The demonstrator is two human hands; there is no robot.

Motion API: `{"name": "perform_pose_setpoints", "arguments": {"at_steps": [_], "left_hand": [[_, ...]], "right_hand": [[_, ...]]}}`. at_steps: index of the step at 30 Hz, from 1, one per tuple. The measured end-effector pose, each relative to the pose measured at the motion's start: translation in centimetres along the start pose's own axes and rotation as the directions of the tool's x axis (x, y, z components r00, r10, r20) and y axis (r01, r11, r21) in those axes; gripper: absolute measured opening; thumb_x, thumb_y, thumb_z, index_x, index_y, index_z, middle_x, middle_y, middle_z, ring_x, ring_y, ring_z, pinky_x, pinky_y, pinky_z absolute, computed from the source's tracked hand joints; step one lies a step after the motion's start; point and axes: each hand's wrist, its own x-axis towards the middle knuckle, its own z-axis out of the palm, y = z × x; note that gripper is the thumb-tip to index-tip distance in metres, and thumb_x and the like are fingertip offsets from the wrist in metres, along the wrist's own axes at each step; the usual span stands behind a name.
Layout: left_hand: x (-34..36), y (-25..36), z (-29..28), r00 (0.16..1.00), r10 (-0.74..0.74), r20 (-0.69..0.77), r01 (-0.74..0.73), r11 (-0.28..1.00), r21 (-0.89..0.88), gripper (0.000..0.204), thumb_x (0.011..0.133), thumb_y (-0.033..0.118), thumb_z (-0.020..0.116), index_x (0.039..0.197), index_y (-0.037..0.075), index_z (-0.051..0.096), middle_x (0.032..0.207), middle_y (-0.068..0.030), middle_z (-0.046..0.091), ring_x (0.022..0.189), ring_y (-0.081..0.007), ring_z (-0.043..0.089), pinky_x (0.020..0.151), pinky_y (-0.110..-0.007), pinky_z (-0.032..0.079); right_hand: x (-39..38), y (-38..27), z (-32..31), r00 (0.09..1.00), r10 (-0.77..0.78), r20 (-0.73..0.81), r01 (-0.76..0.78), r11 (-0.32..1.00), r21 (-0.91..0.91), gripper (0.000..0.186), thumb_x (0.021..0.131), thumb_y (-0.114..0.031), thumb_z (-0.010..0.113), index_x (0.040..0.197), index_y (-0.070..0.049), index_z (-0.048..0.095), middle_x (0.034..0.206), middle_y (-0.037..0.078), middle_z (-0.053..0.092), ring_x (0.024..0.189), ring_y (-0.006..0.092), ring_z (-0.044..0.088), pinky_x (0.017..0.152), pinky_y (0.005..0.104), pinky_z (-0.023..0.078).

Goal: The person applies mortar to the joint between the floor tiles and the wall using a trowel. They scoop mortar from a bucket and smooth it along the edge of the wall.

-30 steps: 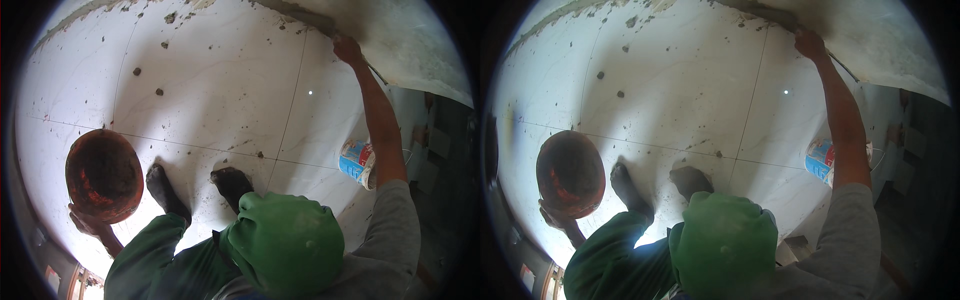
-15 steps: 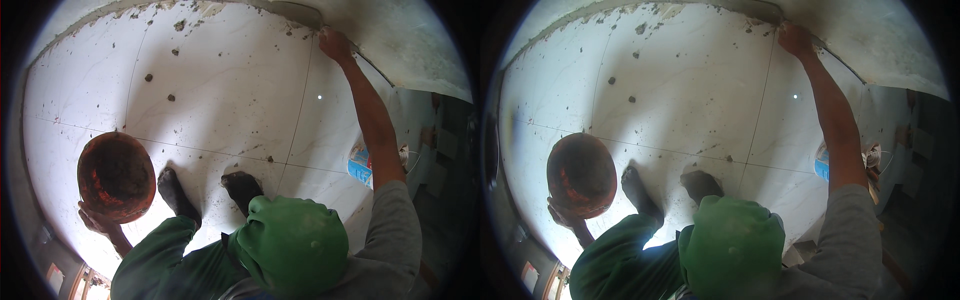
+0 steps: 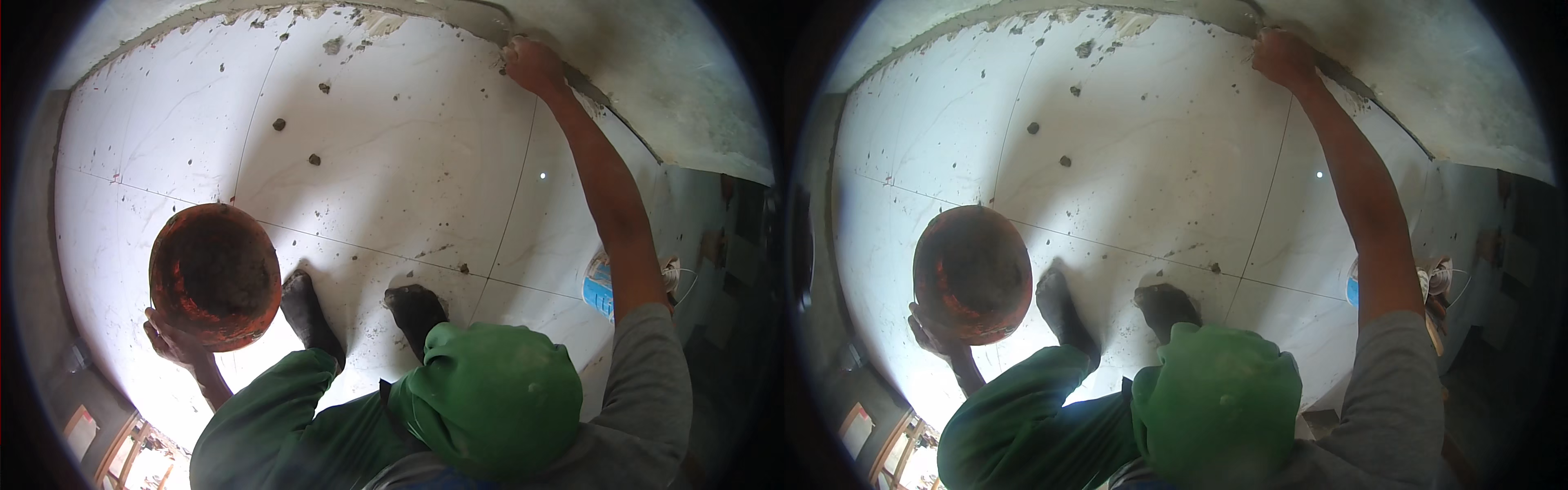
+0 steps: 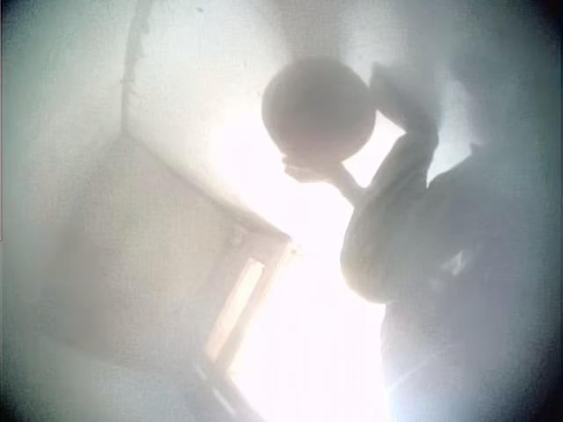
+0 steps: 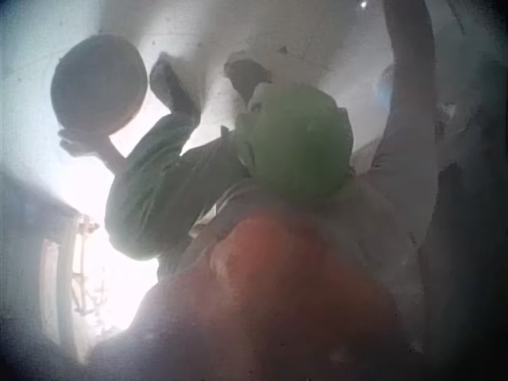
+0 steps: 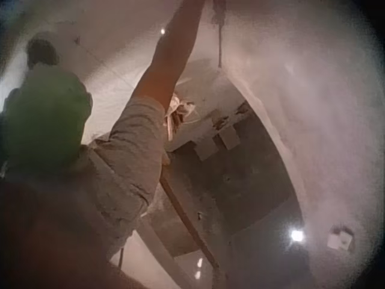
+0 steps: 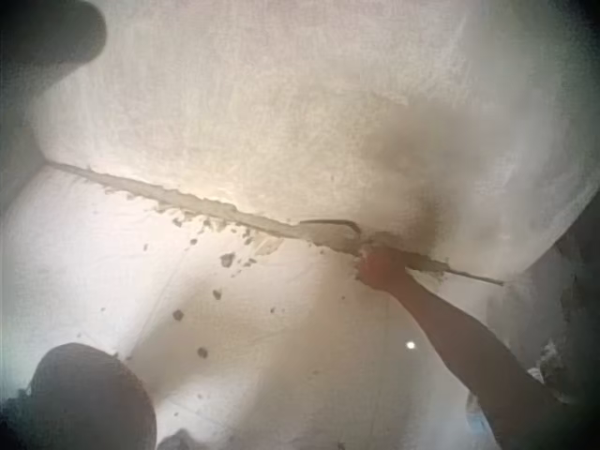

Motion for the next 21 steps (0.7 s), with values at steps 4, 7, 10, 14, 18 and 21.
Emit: {"name": "perform_pose_setpoints", "arguments": {"at_steps": [4, 7, 10, 14, 18, 21], "left_hand": [[0.0, 0.3, 0.4, 0.998, 0.036, 0.049, -0.032, 0.997, -0.069, 0.042, 0.109, 0.036, 0.057, 0.118, -0.004, 0.066, 0.118, -0.0165, 0.069, 0.104, -0.0249, 0.066, 0.093, -0.037, 0.056], [-0.3, 0.7, 0.7, 0.998, 0.043, 0.037, -0.04, 0.997, -0.067, 0.038, 0.109, 0.036, 0.059, 0.105, -0.002, 0.063, 0.103, -0.0122, 0.07, 0.092, -0.0206, 0.064, 0.085, -0.036, 0.055], [0.0, 0.5, 0.3, 0.997, 0.065, 0.048, -0.067, 0.997, 0.035, 0.036, 0.109, 0.035, 0.059, 0.104, -0.001, 0.062, 0.1, -0.0114, 0.068, 0.089, -0.0192, 0.062, 0.082, -0.036, 0.054], [-0.6, 1.5, 1.1, 0.998, 0.051, 0.04, -0.046, 0.993, -0.113, 0.036, 0.11, 0.034, 0.058, 0.104, -0.001, 0.062, 0.098, -0.0108, 0.067, 0.088, -0.0179, 0.06, 0.081, -0.035, 0.052], [-0.7, 1.4, 1.3, 0.997, 0.061, 0.042, -0.056, 0.992, -0.109, 0.036, 0.11, 0.034, 0.058, 0.102, 0.0, 0.061, 0.096, -0.0099, 0.065, 0.089, -0.0166, 0.059, 0.083, -0.034, 0.051], [-1.2, 2.3, 1.6, 0.999, 0.047, 0.022, -0.044, 0.991, -0.127, 0.036, 0.111, 0.033, 0.057, 0.095, 0.001, 0.06, 0.088, -0.0067, 0.058, 0.083, -0.0158, 0.053, 0.077, -0.035, 0.047]], "right_hand": [[3.2, -1.3, -0.6, 0.967, -0.044, 0.25, 0.071, 0.993, -0.098, 0.03, 0.095, -0.028, 0.059, 0.105, -0.003, 0.072, 0.104, 0.026, 0.074, 0.102, 0.0446, 0.071, 0.091, 0.0554, 0.056], [3.6, -3.1, -0.1, 0.98, -0.03, 0.194, 0.038, 0.999, -0.036, 0.032, 0.098, -0.03, 0.057, 0.104, -0.002, 0.071, 0.104, 0.027, 0.073, 0.103, 0.0448, 0.071, 0.092, 0.0549, 0.056], [3.8, -5.5, 0.4, 0.991, -0.074, 0.113, 0.077, 0.997, -0.016, 0.03, 0.095, -0.029, 0.059, 0.104, -0.002, 0.07, 0.105, 0.026, 0.072, 0.103, 0.0443, 0.07, 0.091, 0.0556, 0.056], [5.3, -7.4, 1.6, 0.965, -0.136, 0.224, 0.163, 0.981, -0.106, 0.029, 0.09, -0.026, 0.064, 0.106, -0.002, 0.068, 0.104, 0.025, 0.072, 0.101, 0.0433, 0.07, 0.09, 0.055, 0.056], [3.8, -10.7, 2.1, 0.987, -0.122, 0.107, 0.127, 0.991, -0.04, 0.024, 0.088, -0.023, 0.066, 0.1, -0.002, 0.068, 0.099, 0.024, 0.072, 0.098, 0.0421, 0.071, 0.088, 0.0546, 0.057], [1.9, -14.7, 2.6, 0.934, -0.325, 0.149, 0.324, 0.946, 0.029, 0.021, 0.086, -0.022, 0.067, 0.094, -0.002, 0.068, 0.093, 0.021, 0.072, 0.094, 0.0411, 0.071, 0.084, 0.0541, 0.057]]}}
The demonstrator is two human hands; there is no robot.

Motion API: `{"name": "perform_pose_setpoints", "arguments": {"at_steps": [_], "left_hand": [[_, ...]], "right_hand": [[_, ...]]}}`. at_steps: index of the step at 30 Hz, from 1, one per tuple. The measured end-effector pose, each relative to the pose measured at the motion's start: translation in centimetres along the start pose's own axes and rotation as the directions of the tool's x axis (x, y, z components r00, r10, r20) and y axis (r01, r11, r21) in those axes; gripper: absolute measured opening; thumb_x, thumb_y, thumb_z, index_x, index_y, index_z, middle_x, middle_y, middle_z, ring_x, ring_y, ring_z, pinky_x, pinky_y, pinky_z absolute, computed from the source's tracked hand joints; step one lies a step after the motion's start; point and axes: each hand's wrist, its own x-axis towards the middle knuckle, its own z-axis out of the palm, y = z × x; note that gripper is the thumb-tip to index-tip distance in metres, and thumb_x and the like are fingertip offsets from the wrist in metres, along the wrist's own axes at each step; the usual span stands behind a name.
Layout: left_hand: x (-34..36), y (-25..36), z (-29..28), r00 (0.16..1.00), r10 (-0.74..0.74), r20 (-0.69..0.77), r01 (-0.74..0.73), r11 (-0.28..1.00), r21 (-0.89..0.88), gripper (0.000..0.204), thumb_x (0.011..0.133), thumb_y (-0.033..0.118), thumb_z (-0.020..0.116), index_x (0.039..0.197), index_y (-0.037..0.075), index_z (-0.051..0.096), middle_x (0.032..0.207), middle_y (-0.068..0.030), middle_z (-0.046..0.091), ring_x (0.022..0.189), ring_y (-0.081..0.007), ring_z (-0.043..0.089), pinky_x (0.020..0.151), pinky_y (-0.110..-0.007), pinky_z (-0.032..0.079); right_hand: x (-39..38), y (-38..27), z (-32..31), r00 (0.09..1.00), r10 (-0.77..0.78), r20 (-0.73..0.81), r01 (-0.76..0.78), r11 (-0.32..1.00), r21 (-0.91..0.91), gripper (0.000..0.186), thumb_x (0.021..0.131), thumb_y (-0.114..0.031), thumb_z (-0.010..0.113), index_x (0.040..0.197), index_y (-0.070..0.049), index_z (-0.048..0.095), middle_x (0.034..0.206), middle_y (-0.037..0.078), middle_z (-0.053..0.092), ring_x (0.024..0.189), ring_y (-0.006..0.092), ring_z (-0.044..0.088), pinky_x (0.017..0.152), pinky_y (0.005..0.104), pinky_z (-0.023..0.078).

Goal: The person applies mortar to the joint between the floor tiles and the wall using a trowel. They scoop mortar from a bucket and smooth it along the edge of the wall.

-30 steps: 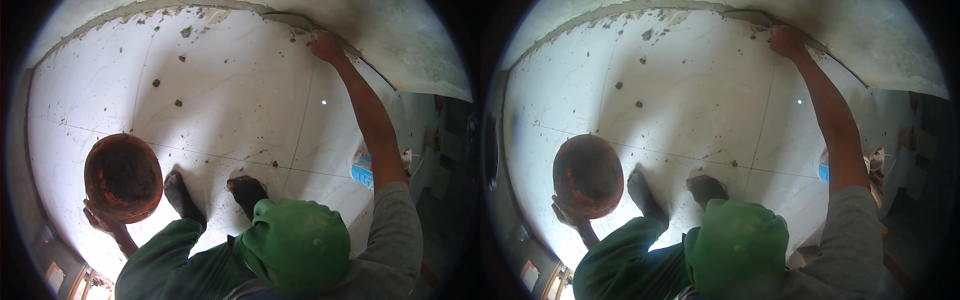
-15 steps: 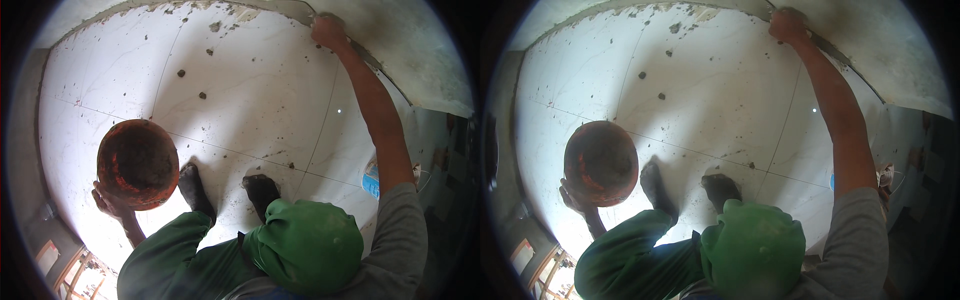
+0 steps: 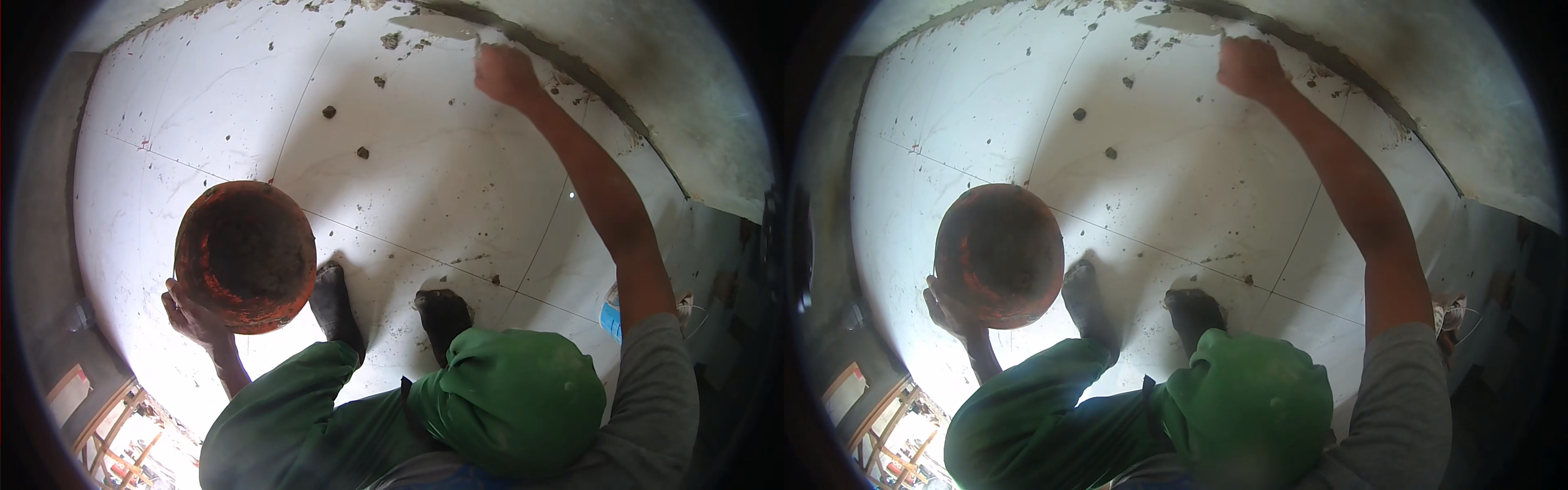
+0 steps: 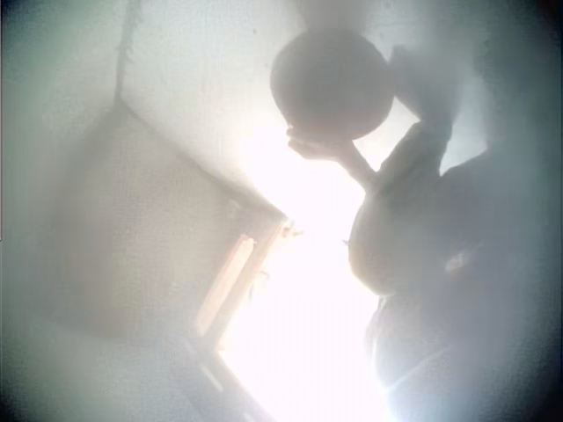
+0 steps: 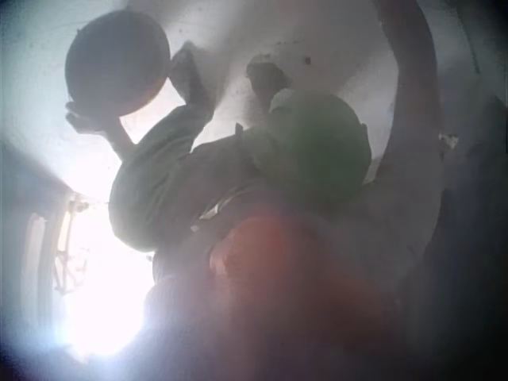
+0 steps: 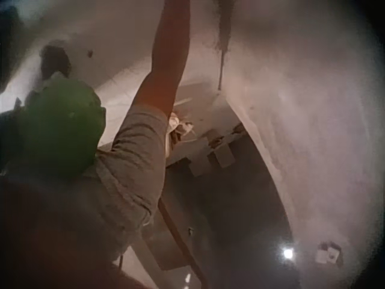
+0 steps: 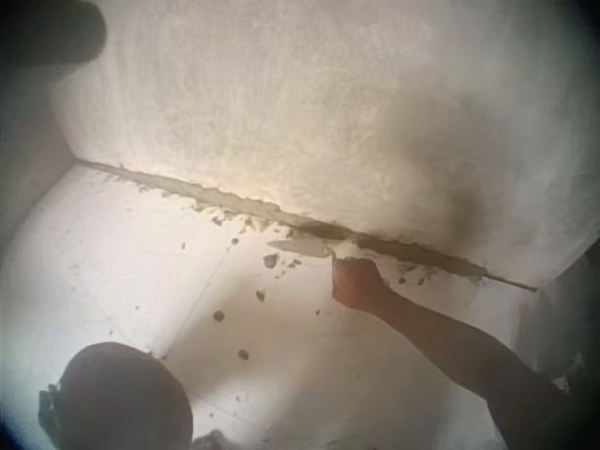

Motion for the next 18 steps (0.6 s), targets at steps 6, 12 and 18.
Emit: {"name": "perform_pose_setpoints", "arguments": {"at_steps": [6, 12, 18], "left_hand": [[0.8, -0.3, 0.0, 0.978, 0.211, 0.009, -0.208, 0.955, 0.213, 0.044, 0.11, 0.036, 0.056, 0.081, 0.004, 0.052, 0.075, -0.001, 0.04, 0.072, -0.0144, 0.039, 0.069, -0.035, 0.039], [-0.1, 1.3, 1.3, 0.998, 0.069, 0.002, -0.069, 0.989, 0.134, 0.047, 0.11, 0.039, 0.055, 0.079, 0.006, 0.048, 0.074, -0.0007, 0.038, 0.072, -0.0141, 0.038, 0.068, -0.034, 0.038], [-0.6, 3.2, 3.4, 0.995, 0.091, 0.048, -0.097, 0.987, 0.128, 0.048, 0.11, 0.04, 0.058, 0.078, 0.006, 0.048, 0.074, -0.0003, 0.038, 0.073, -0.0142, 0.038, 0.068, -0.034, 0.037]], "right_hand": [[1.5, -4.8, -0.4, 0.995, 0.049, -0.089, -0.04, 0.994, 0.101, 0.018, 0.083, -0.017, 0.068, 0.089, -0.001, 0.068, 0.088, 0.021, 0.072, 0.088, 0.0415, 0.072, 0.08, 0.0527, 0.057], [4.2, -3.5, 0.1, 1.0, 0.003, -0.013, -0.002, 1.0, 0.027, 0.017, 0.08, -0.016, 0.069, 0.09, -0.002, 0.072, 0.094, 0.022, 0.074, 0.092, 0.0386, 0.074, 0.081, 0.0512, 0.059], [8.2, -0.6, 0.5, 0.984, 0.179, -0.006, -0.178, 0.983, 0.048, 0.024, 0.083, -0.017, 0.069, 0.099, -0.001, 0.076, 0.101, 0.024, 0.077, 0.101, 0.0411, 0.075, 0.089, 0.0517, 0.059]]}}
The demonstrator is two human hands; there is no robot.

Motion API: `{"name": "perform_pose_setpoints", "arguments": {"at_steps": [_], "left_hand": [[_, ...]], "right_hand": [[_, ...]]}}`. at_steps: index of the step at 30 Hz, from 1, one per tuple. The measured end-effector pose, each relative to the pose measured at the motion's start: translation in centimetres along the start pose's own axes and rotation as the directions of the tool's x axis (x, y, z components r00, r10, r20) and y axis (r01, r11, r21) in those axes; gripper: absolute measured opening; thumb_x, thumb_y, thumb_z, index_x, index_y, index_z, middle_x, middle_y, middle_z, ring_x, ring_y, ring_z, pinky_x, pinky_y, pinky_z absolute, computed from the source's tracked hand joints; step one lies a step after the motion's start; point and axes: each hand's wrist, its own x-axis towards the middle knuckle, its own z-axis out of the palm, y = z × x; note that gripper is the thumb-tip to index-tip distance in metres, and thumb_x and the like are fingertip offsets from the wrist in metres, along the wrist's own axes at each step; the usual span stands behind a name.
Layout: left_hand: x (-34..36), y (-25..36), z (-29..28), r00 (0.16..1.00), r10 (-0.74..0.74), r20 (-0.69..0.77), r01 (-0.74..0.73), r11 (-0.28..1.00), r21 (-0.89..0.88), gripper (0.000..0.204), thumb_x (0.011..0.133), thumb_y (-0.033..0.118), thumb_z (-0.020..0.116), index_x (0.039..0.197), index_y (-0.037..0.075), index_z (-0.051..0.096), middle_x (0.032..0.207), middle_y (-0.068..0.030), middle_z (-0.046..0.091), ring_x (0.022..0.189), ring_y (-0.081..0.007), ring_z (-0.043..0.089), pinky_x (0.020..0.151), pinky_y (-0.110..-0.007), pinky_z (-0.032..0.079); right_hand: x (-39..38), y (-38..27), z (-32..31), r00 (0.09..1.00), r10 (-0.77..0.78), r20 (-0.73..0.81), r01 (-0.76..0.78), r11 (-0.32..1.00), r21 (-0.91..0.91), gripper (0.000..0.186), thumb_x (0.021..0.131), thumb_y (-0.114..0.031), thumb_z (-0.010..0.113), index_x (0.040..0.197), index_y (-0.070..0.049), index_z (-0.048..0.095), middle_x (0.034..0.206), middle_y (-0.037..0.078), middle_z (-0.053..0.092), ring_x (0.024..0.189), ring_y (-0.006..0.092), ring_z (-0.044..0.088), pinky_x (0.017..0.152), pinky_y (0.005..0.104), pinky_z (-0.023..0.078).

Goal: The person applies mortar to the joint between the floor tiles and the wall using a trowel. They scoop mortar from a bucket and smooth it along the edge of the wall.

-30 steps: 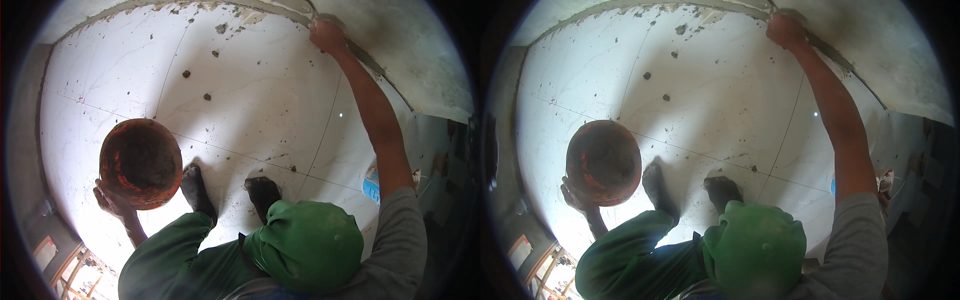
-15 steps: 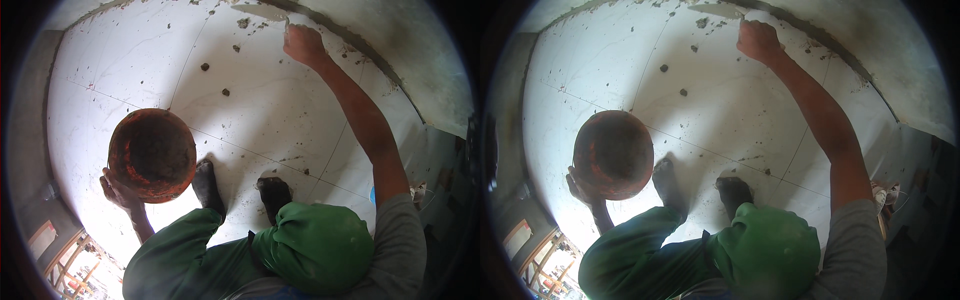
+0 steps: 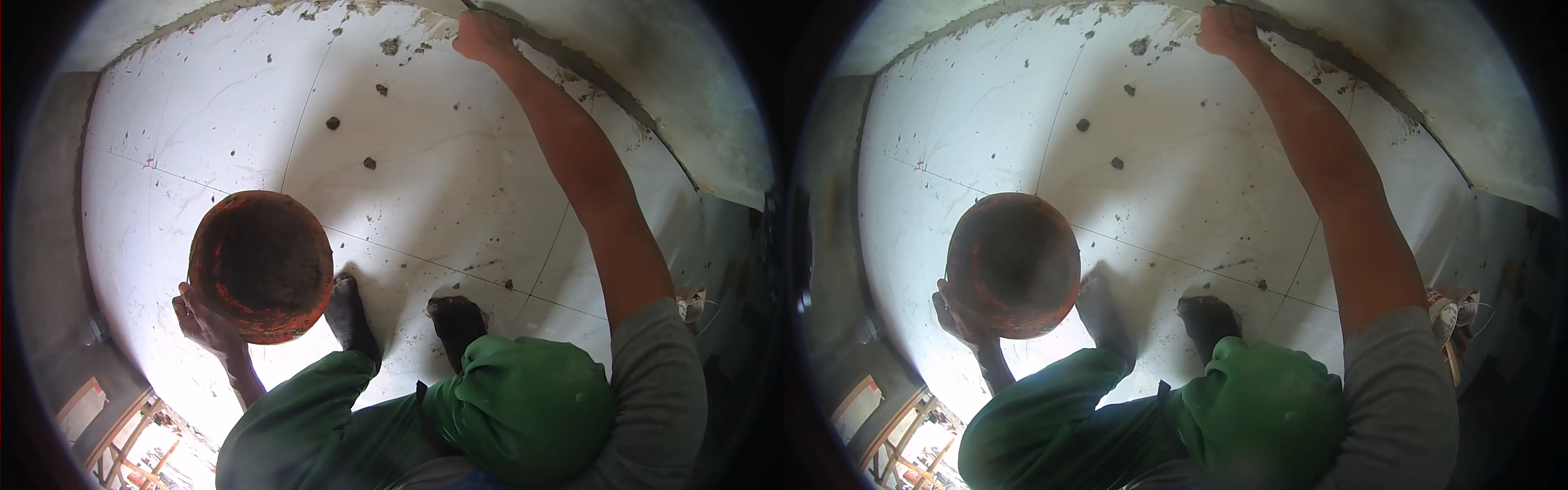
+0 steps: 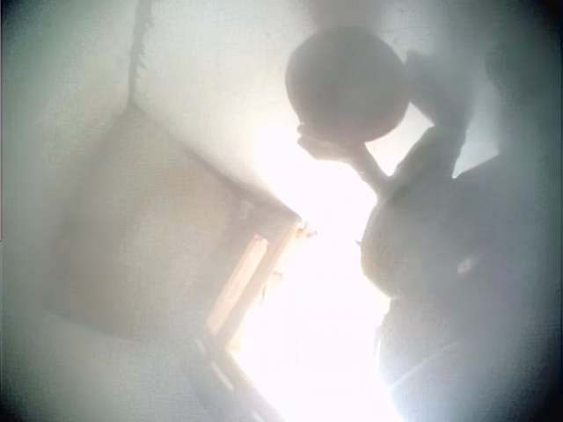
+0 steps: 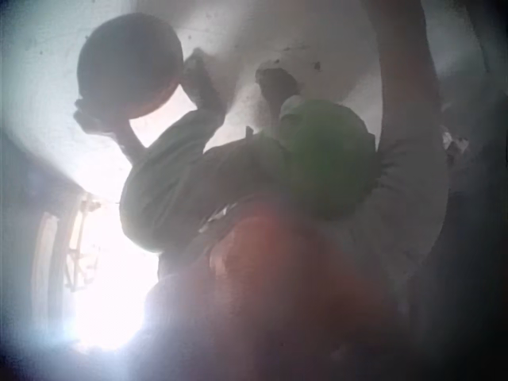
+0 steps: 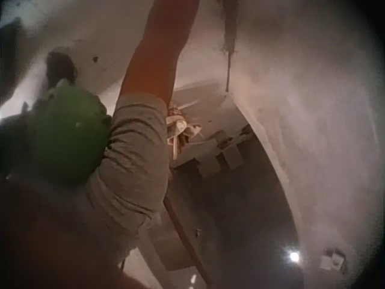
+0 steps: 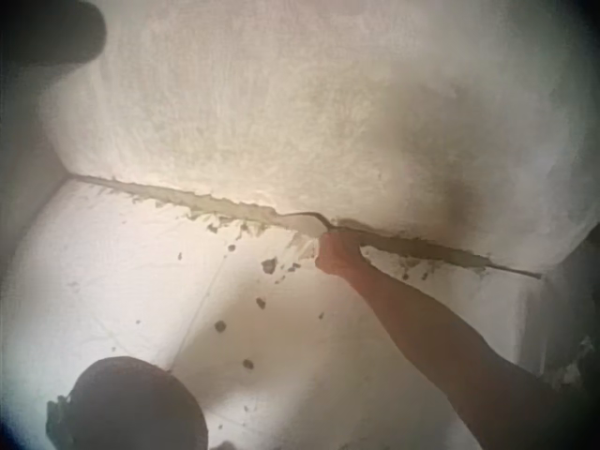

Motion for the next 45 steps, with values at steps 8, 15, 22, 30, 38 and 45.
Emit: {"name": "perform_pose_setpoints", "arguments": {"at_steps": [8, 15, 22, 30, 38, 45], "left_hand": [[1.0, -3.1, -1.9, 0.999, -0.041, -0.018, 0.041, 0.999, -0.016, 0.046, 0.109, 0.038, 0.058, 0.079, 0.004, 0.05, 0.075, -0.0016, 0.039, 0.072, -0.0145, 0.038, 0.068, -0.035, 0.038], [0.5, -7.5, -4.8, 0.883, 0.468, 0.01, -0.427, 0.795, 0.431, 0.038, 0.11, 0.034, 0.055, 0.09, 0.002, 0.059, 0.086, -0.0061, 0.051, 0.079, -0.0158, 0.05, 0.074, -0.034, 0.047], [2.6, -9.0, -5.6, 0.778, 0.608, 0.158, -0.593, 0.626, 0.506, 0.024, 0.107, 0.016, 0.058, 0.118, -0.004, 0.065, 0.092, -0.0144, 0.059, 0.081, -0.0302, 0.061, 0.071, -0.043, 0.052], [-0.3, -0.9, -1.1, 0.991, -0.128, -0.046, 0.129, 0.991, 0.02, 0.042, 0.109, 0.039, 0.055, 0.108, -0.003, 0.063, 0.104, -0.0137, 0.064, 0.095, -0.0238, 0.063, 0.082, -0.041, 0.054], [1.4, -2.5, -2.5, 0.995, -0.095, -0.032, 0.095, 0.995, -0.003, 0.041, 0.109, 0.039, 0.056, 0.103, -0.001, 0.063, 0.104, -0.0144, 0.063, 0.095, -0.0251, 0.061, 0.084, -0.042, 0.054], [2.4, -4.0, -3.1, 0.997, -0.076, -0.015, 0.076, 0.996, -0.037, 0.041, 0.109, 0.038, 0.055, 0.099, -0.001, 0.063, 0.099, -0.0129, 0.061, 0.091, -0.0255, 0.06, 0.082, -0.044, 0.053]], "right_hand": [[-3.8, 6.6, 0.0, 0.986, 0.131, 0.101, -0.121, 0.988, -0.095, 0.03, 0.084, -0.022, 0.07, 0.103, -0.001, 0.074, 0.104, 0.025, 0.076, 0.103, 0.0428, 0.074, 0.091, 0.0522, 0.059], [-13.8, 11.8, -1.8, 0.984, 0.161, -0.079, -0.168, 0.982, -0.088, 0.034, 0.091, -0.031, 0.067, 0.103, 0.001, 0.073, 0.096, 0.025, 0.075, 0.093, 0.0437, 0.074, 0.083, 0.0526, 0.059], [-4.9, -4.2, 0.1, 0.999, 0.026, 0.028, -0.029, 0.995, 0.099, 0.016, 0.078, -0.016, 0.067, 0.083, -0.004, 0.077, 0.085, 0.022, 0.075, 0.085, 0.0401, 0.075, 0.077, 0.0514, 0.06], [0.2, -4.9, 0.6, 0.996, 0.027, -0.087, -0.026, 1.0, 0.009, 0.026, 0.099, -0.017, 0.063, 0.111, 0.004, 0.073, 0.108, 0.017, 0.077, 0.099, 0.0314, 0.076, 0.084, 0.0443, 0.06], [-8.8, 5.6, -0.9, 0.973, 0.229, 0.016, -0.228, 0.973, -0.035, 0.025, 0.081, -0.02, 0.07, 0.097, -0.003, 0.079, 0.098, 0.02, 0.078, 0.097, 0.0378, 0.076, 0.087, 0.0511, 0.06], [-15.8, 20.4, -1.7, 0.983, 0.186, -0.003, -0.185, 0.979, -0.081, 0.026, 0.085, -0.028, 0.07, 0.094, -0.003, 0.072, 0.099, 0.021, 0.074, 0.096, 0.0427, 0.072, 0.086, 0.0529, 0.058]]}}
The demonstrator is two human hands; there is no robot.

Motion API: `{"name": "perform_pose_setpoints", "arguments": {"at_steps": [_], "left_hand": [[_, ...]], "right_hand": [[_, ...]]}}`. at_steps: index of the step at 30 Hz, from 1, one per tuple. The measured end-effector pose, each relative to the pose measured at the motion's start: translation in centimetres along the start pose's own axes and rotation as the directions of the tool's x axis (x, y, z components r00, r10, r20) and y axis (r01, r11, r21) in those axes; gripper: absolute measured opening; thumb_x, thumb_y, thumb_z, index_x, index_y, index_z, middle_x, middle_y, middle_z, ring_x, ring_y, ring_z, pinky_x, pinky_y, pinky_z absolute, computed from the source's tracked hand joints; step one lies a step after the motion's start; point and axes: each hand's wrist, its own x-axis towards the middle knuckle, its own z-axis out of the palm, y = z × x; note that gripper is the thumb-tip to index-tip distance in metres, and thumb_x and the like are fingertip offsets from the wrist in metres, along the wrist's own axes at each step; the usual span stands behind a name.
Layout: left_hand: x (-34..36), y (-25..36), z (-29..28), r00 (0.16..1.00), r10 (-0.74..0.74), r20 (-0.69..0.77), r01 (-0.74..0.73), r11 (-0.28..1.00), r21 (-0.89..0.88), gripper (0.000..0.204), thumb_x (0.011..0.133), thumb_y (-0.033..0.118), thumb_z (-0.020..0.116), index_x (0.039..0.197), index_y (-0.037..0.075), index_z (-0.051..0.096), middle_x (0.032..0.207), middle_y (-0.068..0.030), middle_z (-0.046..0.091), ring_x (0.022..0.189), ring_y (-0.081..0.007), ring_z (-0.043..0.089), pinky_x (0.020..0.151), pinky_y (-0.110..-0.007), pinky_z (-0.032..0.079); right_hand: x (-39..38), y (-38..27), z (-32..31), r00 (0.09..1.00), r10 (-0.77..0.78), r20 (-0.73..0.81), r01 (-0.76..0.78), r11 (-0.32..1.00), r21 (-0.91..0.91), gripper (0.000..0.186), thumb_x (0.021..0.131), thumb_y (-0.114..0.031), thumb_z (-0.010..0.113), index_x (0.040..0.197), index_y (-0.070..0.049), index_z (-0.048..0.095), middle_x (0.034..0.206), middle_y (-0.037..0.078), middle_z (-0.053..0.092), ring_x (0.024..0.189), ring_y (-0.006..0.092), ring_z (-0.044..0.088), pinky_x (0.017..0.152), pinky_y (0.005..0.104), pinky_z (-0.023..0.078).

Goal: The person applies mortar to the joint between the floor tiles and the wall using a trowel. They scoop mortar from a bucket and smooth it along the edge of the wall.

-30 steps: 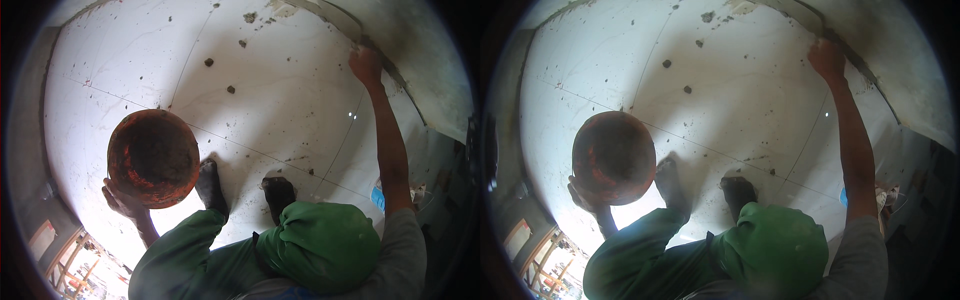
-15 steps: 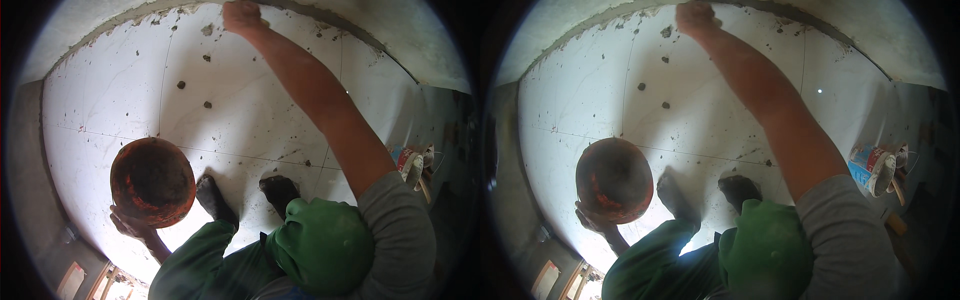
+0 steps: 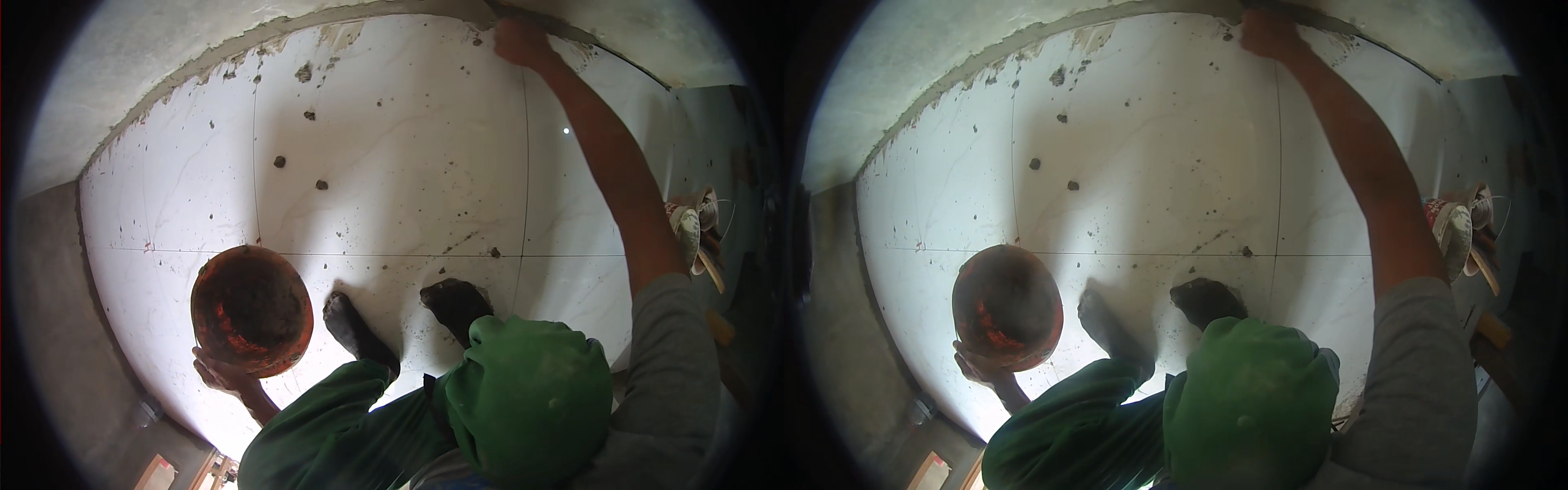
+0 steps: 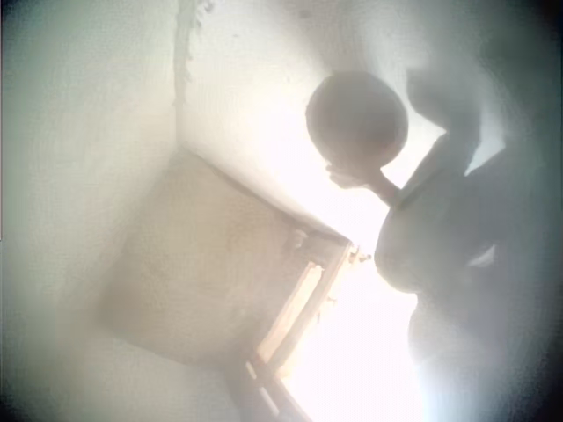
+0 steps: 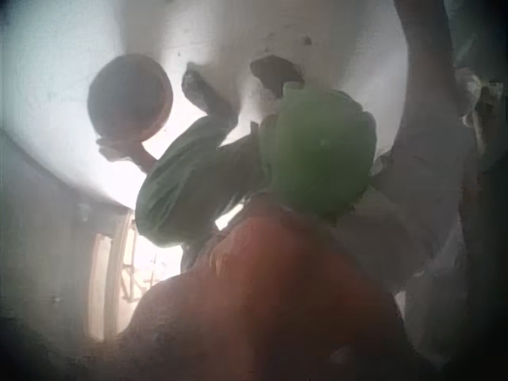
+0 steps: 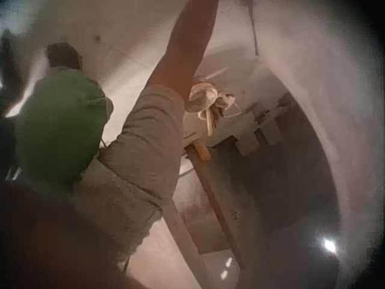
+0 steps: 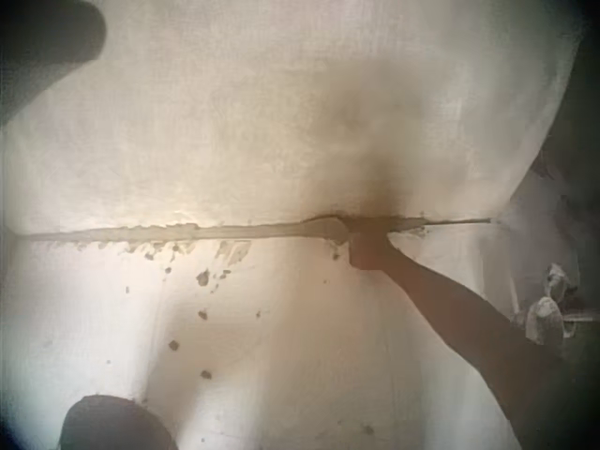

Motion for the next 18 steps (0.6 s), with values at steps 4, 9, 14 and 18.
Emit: {"name": "perform_pose_setpoints", "arguments": {"at_steps": [4, 9, 14, 18], "left_hand": [[-2.9, 3.4, 1.4, 0.991, -0.117, -0.062, 0.112, 0.991, -0.07, 0.041, 0.11, 0.037, 0.054, 0.099, -0.002, 0.064, 0.098, -0.0134, 0.06, 0.091, -0.0256, 0.059, 0.083, -0.044, 0.053], [-1.9, 0.4, -0.8, 0.998, 0.009, -0.07, -0.002, 0.996, 0.089, 0.041, 0.11, 0.036, 0.053, 0.1, -0.003, 0.063, 0.098, -0.0138, 0.061, 0.093, -0.0261, 0.06, 0.084, -0.042, 0.053], [-2.2, -0.3, -0.8, 0.997, -0.066, 0.032, 0.072, 0.971, -0.23, 0.036, 0.112, 0.028, 0.051, 0.115, -0.004, 0.067, 0.101, -0.0145, 0.066, 0.097, -0.0241, 0.064, 0.088, -0.038, 0.054], [0.5, 0.6, 0.7, 0.417, 0.699, 0.581, -0.825, 0.023, 0.564, 0.031, 0.112, 0.018, 0.053, 0.13, -0.003, 0.065, 0.109, -0.0136, 0.072, 0.093, -0.0202, 0.067, 0.084, -0.035, 0.056]], "right_hand": [[-2.9, 9.4, 0.6, 0.989, -0.147, -0.03, 0.141, 0.98, -0.142, 0.027, 0.09, -0.027, 0.066, 0.103, -0.003, 0.068, 0.104, 0.022, 0.071, 0.101, 0.0427, 0.068, 0.091, 0.053, 0.054], [-12.4, 22.8, 0.5, 0.973, -0.186, 0.138, 0.232, 0.773, -0.59, 0.026, 0.093, -0.012, 0.063, 0.117, -0.009, 0.07, 0.097, 0.012, 0.07, 0.091, 0.0296, 0.07, 0.079, 0.0487, 0.056], [-19.6, 17.5, -3.4, 0.959, -0.281, -0.042, 0.249, 0.902, -0.352, 0.018, 0.1, -0.02, 0.062, 0.102, -0.003, 0.068, 0.083, 0.014, 0.065, 0.073, 0.0296, 0.066, 0.069, 0.0437, 0.053], [-20.2, -1.7, -7.4, 0.964, 0.051, 0.26, -0.177, 0.854, 0.489, 0.021, 0.099, -0.019, 0.059, 0.102, 0.001, 0.064, 0.082, 0.024, 0.066, 0.079, 0.0409, 0.067, 0.072, 0.0472, 0.051]]}}
